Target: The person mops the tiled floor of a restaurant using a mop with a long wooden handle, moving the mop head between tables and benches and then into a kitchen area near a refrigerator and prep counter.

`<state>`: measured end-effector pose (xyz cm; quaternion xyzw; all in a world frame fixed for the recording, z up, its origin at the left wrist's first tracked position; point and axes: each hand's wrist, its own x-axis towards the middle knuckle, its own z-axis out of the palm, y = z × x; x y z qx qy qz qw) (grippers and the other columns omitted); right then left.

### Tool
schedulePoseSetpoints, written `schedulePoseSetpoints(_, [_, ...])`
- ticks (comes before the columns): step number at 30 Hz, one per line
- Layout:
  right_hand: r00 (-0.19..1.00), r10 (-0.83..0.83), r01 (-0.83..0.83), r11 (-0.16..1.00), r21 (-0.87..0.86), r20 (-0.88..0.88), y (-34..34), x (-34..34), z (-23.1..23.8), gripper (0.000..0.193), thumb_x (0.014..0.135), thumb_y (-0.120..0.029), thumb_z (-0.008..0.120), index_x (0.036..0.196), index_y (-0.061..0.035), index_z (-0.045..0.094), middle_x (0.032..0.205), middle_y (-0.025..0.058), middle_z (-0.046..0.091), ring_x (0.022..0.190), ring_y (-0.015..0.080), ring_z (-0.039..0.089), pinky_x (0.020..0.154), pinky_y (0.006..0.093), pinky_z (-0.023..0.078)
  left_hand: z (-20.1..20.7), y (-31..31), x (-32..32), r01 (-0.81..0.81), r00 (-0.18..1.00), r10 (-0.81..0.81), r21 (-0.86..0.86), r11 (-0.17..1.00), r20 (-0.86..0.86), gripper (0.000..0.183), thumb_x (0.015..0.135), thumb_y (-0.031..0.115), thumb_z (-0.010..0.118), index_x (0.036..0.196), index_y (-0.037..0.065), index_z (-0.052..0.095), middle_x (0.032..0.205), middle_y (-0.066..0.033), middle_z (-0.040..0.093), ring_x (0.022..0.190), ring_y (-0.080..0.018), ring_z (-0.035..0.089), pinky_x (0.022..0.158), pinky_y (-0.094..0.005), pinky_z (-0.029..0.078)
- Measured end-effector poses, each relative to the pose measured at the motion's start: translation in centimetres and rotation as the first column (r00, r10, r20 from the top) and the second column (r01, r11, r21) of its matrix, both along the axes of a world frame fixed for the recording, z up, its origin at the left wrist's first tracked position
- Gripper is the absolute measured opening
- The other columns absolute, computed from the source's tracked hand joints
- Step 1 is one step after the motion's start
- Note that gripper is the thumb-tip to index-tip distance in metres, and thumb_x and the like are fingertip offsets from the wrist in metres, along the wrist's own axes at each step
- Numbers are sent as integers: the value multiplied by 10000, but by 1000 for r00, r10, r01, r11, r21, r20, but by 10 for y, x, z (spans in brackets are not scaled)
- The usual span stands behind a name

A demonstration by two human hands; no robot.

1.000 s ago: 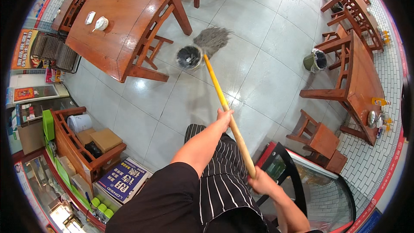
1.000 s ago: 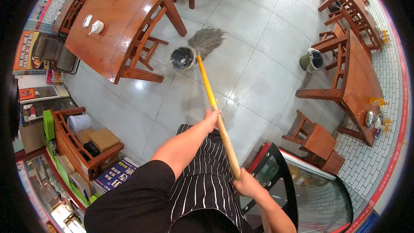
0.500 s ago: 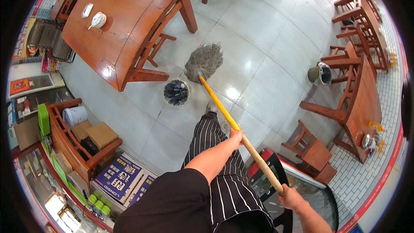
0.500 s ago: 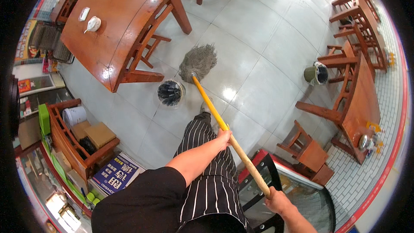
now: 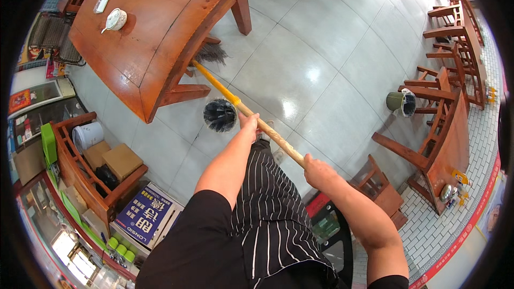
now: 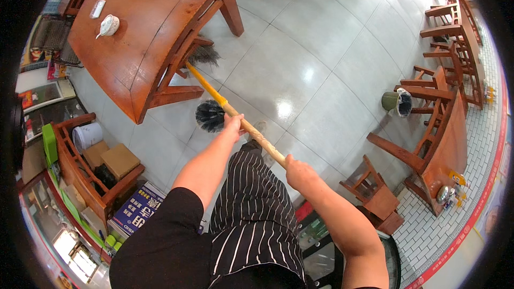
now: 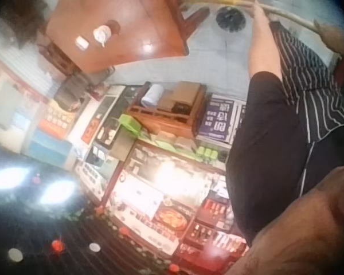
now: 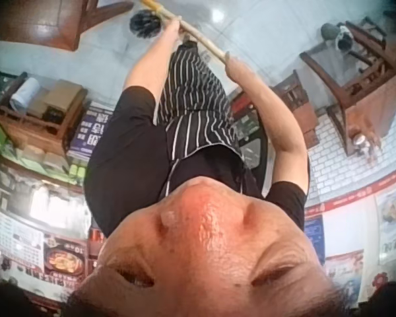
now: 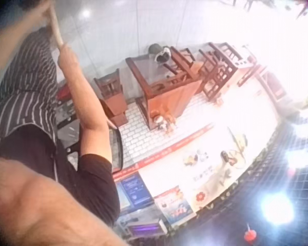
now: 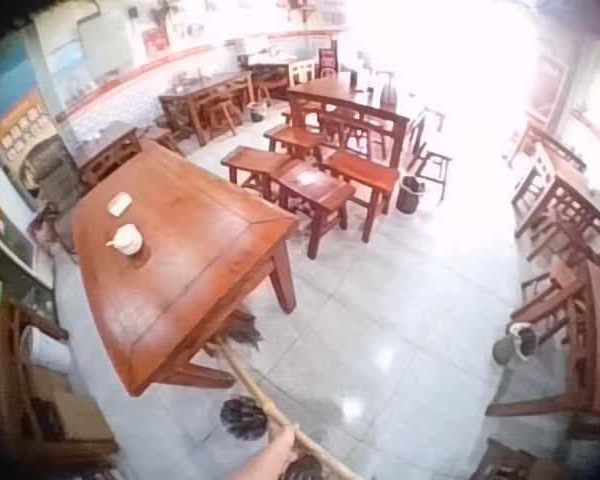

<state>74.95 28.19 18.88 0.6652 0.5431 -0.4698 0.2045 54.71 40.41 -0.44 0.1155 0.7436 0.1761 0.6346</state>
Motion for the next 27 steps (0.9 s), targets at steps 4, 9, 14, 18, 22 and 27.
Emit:
schedulePoseSetpoints(4, [992, 101, -101, 995, -5, -76, 29, -9, 95, 340, 915, -304, 578, 990, 10, 472, 840, 260, 655, 821, 440, 640, 713, 529, 505, -44, 5, -20, -100, 902, 105, 35, 994, -419, 683, 811, 24, 452, 1442, 32, 190, 1030, -229, 600, 703, -292, 656, 547, -373, 559])
schedulePoseSetpoints(9, [973, -204, 190, 974, -120, -110, -37, 44, 151, 340, 934, -314, 571, 995, 1, 457, 794, 287, 631, 761, 481, 609, 663, 542, 480, 38, -57, 93, 56, 956, -65, -38, 998, -287, 644, 826, 73, 486, 1405, 34, 208, 1146, -299, 583, 990, -425, 628, 860, -467, 527])
schedulePoseSetpoints(14, [904, -425, 418, 862, -287, 43, -117, 70, 234, 368, 933, -361, 598, 1026, -13, 527, 814, 234, 640, 798, 408, 636, 677, 442, 482, 105, -142, 169, 349, 927, -370, -222, 910, -56, 847, 845, 65, 512, 1510, 141, -8, 935, -218, 638, 603, -291, 654, 532, -404, 558])
schedulePoseSetpoints(18, [857, -463, 513, 737, -440, 224, -109, 117, 262, 367, 926, -366, 609, 1063, -27, 576, 813, 191, 654, 775, 328, 650, 690, 420, 487, 130, -140, 206, 290, 908, -152, -323, 901, 391, 904, 799, -26, 578, 1466, 220, 19, 1086, -198, 531, 668, -326, 655, 523, -434, 569])
schedulePoseSetpoints(22, [928, -332, 371, 838, -399, 167, -59, 133, 241, 350, 938, -325, 591, 1130, -35, 553, 918, 201, 661, 859, 347, 645, 746, 432, 484, 69, -127, 229, 139, 966, -97, -168, 976, 238, 813, 783, -49, 570, 1424, 181, 125, 1073, -190, 525, 685, -314, 645, 528, -423, 575])
schedulePoseSetpoints(27, [946, -323, 314, 914, -255, 9, -5, 127, 162, 345, 937, -324, 586, 1095, -22, 532, 939, 247, 657, 893, 423, 634, 775, 486, 484, 61, -12, 192, -63, 981, 86, -137, 989, 176, 740, 790, -37, 528, 1434, 127, 202, 1065, -198, 560, 494, -271, 598, 422, -366, 536])
